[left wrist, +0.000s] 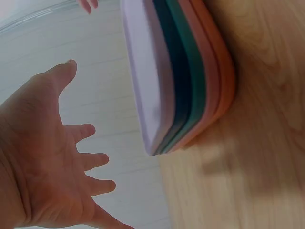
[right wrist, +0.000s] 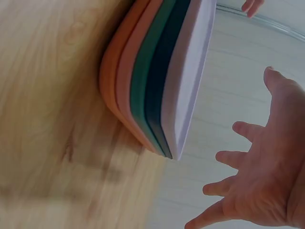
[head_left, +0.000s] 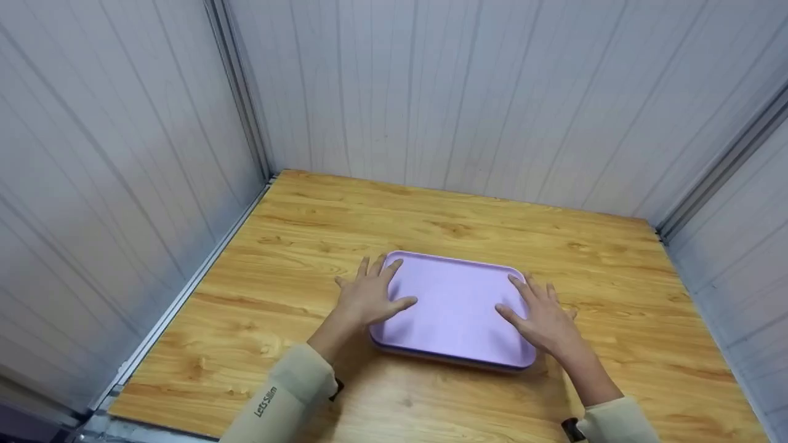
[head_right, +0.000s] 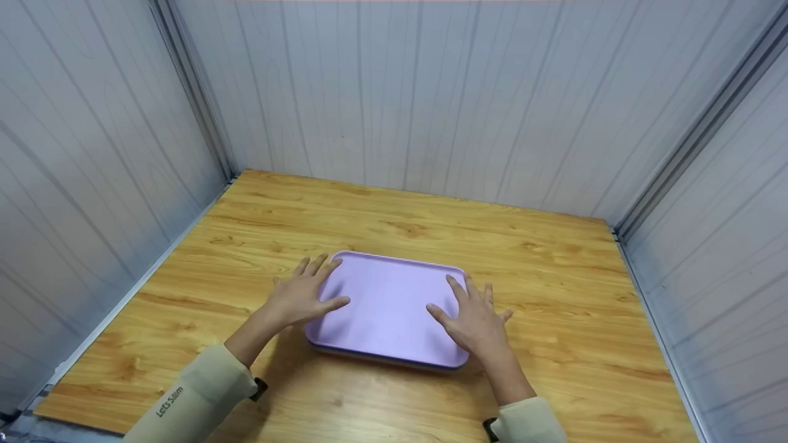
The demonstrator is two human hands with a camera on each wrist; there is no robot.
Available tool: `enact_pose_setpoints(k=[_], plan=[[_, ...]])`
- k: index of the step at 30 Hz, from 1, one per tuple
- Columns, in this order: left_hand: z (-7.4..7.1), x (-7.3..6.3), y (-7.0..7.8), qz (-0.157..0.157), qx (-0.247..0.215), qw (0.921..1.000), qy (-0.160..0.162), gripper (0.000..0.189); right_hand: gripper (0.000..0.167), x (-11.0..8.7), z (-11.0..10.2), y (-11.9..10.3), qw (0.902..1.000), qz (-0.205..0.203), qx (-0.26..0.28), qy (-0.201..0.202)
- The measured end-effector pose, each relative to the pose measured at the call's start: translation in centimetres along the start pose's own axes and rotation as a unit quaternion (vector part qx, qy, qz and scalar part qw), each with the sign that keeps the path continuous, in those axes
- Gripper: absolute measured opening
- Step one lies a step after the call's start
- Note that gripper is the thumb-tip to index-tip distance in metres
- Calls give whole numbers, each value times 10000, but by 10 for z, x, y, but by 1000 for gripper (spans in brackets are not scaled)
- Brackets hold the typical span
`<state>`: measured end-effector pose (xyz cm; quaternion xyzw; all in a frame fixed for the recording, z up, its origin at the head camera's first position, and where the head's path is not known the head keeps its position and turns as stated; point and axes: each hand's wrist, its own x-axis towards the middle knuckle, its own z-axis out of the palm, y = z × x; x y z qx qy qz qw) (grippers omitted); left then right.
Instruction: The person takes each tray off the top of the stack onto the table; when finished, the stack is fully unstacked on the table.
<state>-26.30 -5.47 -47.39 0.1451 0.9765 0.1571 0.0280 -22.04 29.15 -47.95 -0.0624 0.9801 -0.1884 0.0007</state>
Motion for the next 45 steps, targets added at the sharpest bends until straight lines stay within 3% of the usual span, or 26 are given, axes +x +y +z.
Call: enact_pose_setpoints(k=[9, 36, 45], plan=[[17, 0, -11, -191, -15, 9997, -158, 92, 80, 0, 10, 11, 9997, 209, 109, -104], [36, 4, -23, -297, 36, 9991, -290, 98, 100, -3, 38, 35, 9932, 741, 830, -346], [44, 3, -24, -288, -38, 9990, -354, 90, 79, -3, 46, 38, 9850, 794, 1412, -595]])
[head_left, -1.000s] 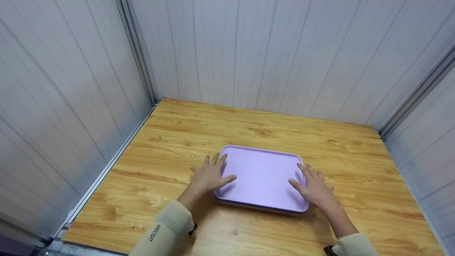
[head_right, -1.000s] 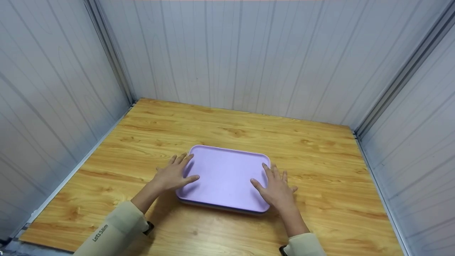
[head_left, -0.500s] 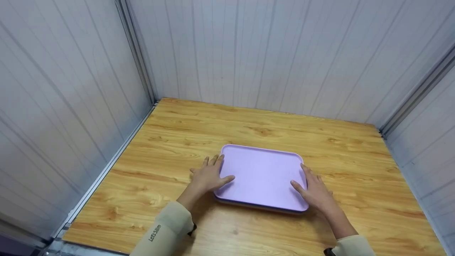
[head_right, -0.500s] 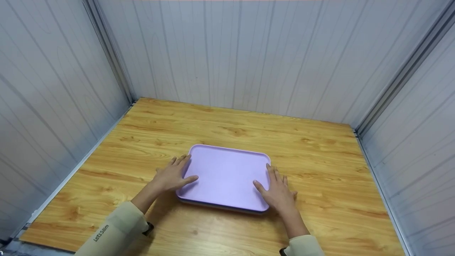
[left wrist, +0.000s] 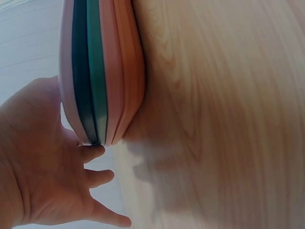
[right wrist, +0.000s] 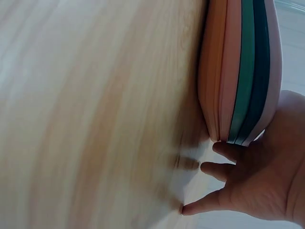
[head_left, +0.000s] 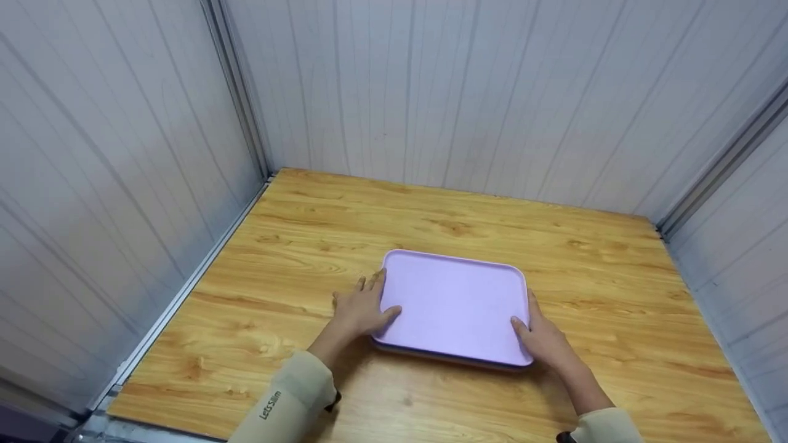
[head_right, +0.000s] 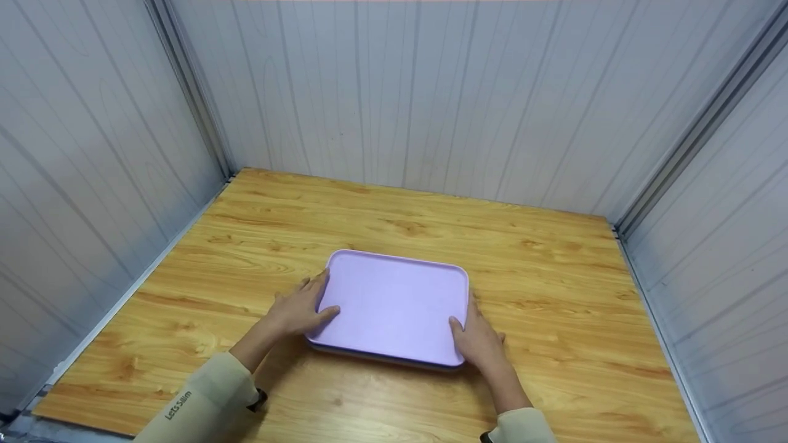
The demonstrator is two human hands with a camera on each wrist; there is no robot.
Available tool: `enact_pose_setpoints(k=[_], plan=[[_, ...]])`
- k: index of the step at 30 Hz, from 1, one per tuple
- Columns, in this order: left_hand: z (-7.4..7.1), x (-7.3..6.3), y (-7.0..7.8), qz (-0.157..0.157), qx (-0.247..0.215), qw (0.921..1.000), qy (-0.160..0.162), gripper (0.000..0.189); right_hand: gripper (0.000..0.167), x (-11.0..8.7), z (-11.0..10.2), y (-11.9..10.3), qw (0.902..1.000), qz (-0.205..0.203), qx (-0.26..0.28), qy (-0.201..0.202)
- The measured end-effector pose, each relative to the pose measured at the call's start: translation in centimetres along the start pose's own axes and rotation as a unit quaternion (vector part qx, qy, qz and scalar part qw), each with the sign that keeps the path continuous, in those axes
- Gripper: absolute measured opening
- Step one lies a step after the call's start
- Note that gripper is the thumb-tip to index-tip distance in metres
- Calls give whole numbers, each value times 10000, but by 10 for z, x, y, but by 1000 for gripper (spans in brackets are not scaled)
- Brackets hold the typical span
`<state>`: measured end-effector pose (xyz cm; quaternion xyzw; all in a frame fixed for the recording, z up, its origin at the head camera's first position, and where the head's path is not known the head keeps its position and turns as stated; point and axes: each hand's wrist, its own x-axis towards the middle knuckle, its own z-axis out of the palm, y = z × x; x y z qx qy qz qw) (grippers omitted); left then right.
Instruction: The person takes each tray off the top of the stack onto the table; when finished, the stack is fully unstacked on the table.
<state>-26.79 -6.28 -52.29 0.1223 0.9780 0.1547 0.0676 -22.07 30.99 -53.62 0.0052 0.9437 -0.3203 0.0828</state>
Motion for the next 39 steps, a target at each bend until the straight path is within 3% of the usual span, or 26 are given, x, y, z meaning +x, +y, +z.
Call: enact_pose_setpoints(k=[9, 21, 25, 28, 34, 39], plan=[[7, -1, 1, -22, -786, 9968, 112, 72, 67, -2, -2, -2, 9999, -118, 90, 63], [13, -1, -1, 161, -2182, 9757, 133, 63, 64, -1, 0, -2, 9999, -14, 23, 109], [15, 0, -2, 185, -2416, 9695, 370, 59, 60, -2, 1, -2, 9999, 2, -38, 154], [17, 2, -3, 153, -2623, 9619, 761, 54, 57, -2, 1, -2, 9998, -7, -67, 178], [19, 3, -5, -116, -3188, 9376, 1386, 27, 54, -3, 1, -3, 9997, -46, -99, 213], [20, 2, -6, -224, -3060, 9354, 1757, 13, 53, -3, 1, -4, 9993, -164, -117, 309]])
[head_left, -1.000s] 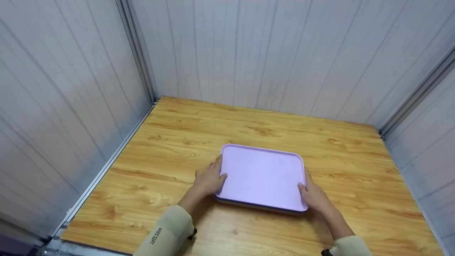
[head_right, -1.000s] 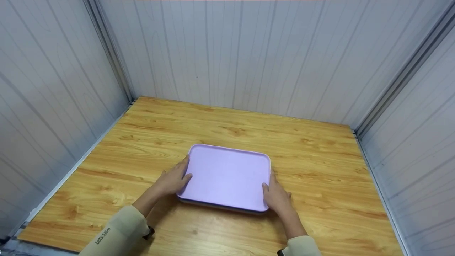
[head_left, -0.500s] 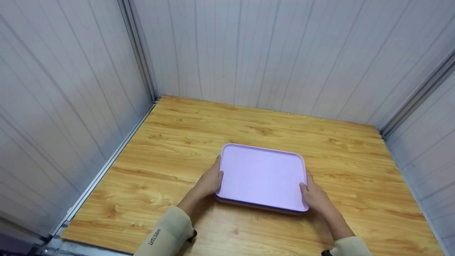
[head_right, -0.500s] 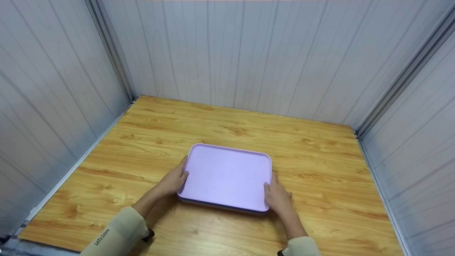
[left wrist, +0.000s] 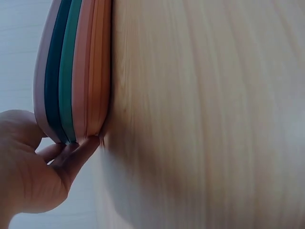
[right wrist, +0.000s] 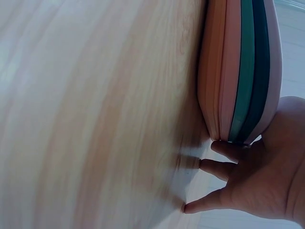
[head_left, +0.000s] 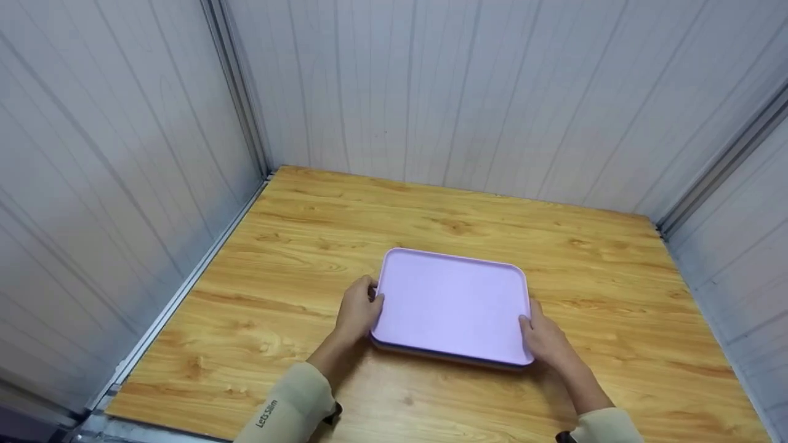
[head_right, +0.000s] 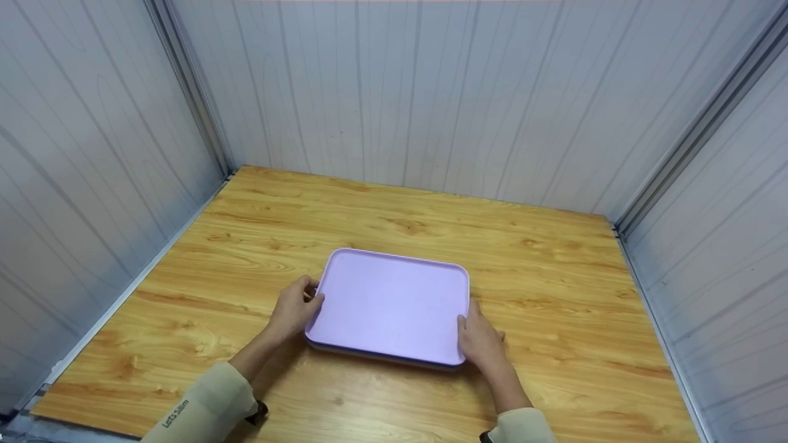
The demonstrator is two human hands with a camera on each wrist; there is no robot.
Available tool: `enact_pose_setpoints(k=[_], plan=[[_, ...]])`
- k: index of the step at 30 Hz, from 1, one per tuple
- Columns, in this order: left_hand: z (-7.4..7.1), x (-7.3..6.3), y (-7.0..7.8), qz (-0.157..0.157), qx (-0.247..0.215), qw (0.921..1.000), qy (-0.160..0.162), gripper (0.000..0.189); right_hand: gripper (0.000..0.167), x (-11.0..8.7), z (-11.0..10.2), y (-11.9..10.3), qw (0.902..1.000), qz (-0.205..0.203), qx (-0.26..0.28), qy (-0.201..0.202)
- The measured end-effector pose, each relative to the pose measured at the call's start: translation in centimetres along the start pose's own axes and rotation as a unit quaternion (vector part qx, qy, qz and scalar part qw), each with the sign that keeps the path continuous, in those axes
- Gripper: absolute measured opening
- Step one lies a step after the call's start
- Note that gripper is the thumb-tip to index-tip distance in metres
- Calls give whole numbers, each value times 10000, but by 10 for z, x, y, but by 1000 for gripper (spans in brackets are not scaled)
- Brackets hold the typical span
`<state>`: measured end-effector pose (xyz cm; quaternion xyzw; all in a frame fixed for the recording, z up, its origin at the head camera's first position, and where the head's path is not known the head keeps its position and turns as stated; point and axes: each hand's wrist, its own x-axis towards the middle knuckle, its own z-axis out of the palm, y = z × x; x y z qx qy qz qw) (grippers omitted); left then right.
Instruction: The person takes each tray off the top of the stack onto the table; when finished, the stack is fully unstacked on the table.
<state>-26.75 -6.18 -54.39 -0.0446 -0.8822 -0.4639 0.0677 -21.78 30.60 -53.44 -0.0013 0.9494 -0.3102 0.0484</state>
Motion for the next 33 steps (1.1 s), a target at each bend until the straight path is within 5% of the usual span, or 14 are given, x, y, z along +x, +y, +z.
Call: enact_pose_setpoints(k=[21, 33], plan=[[0, -3, 6, 459, 675, 9966, 129, 15, 58, 0, -2, 1, 9999, 34, 28, -107], [-3, -2, 10, 394, 878, 9951, 231, 14, 60, 0, -2, -1, 10000, -62, 21, -50]])
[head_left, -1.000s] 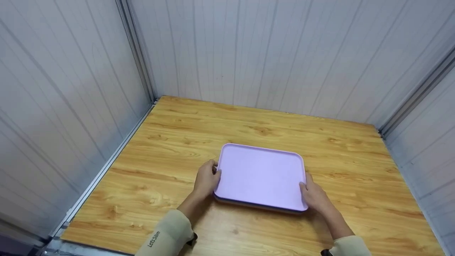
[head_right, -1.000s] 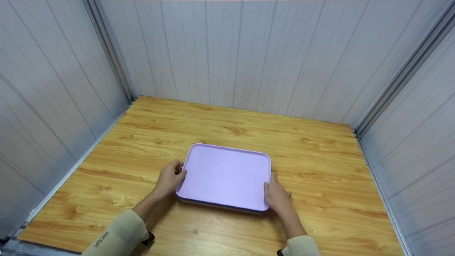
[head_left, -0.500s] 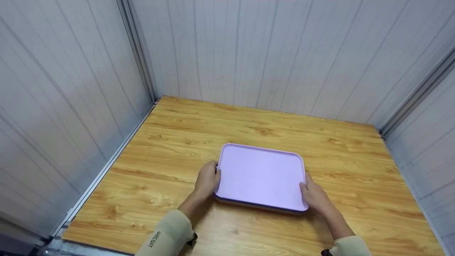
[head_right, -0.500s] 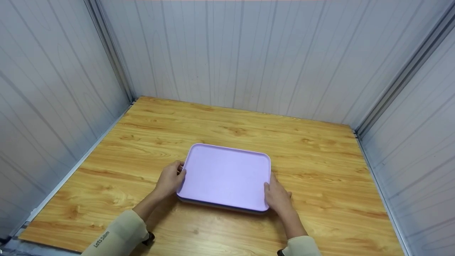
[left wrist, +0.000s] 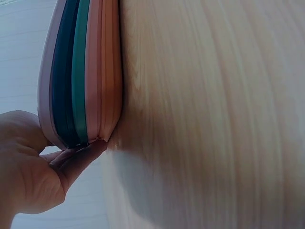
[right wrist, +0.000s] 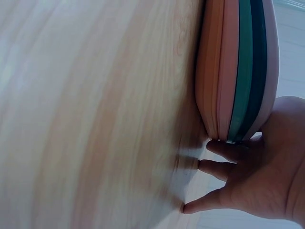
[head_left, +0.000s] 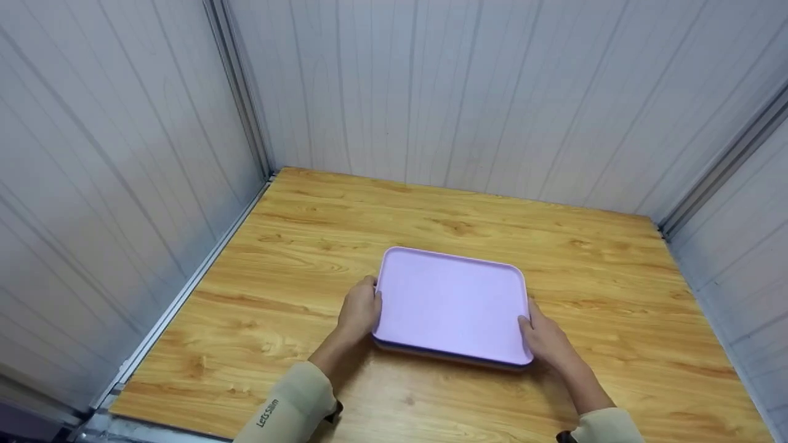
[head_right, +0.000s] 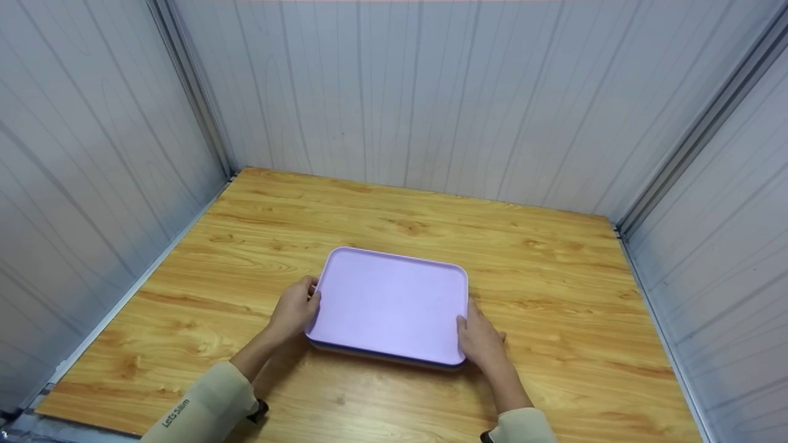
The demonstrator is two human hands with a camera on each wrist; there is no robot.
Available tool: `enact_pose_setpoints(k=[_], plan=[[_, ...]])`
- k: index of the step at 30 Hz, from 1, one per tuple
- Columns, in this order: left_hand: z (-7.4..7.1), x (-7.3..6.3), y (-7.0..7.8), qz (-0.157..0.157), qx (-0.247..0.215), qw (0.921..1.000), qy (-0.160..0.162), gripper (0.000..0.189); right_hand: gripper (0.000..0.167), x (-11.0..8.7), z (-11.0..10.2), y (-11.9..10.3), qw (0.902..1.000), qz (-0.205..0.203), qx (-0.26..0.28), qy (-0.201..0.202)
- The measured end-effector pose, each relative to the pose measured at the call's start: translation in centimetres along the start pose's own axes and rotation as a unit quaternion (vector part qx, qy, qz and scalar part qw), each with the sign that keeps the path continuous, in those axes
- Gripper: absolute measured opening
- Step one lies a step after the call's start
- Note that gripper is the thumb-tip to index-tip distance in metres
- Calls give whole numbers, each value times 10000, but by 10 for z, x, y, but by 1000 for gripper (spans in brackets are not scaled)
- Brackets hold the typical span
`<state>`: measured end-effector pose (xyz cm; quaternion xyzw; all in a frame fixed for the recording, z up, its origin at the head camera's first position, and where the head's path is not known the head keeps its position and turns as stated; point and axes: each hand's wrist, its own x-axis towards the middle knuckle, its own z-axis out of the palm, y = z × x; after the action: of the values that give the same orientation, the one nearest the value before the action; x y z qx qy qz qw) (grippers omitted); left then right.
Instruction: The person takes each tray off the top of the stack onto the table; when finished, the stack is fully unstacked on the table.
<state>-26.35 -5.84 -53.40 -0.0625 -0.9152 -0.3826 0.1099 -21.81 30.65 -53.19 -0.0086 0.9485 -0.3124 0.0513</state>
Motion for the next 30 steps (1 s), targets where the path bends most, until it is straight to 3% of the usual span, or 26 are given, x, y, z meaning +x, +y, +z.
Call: enact_pose_setpoints(k=[11, 18, 30], plan=[[-10, 3, -6, -320, -557, 9979, -122, 15, 68, 0, -1, 4, 9998, -135, 49, -103], [-16, 5, -11, -618, -1185, 9905, -324, 14, 57, 0, -2, 7, 9998, -172, -85, -95], [-19, 6, -18, -836, -1601, 9824, -481, 17, 58, 3, -1, 7, 9993, -180, -327, 91]])
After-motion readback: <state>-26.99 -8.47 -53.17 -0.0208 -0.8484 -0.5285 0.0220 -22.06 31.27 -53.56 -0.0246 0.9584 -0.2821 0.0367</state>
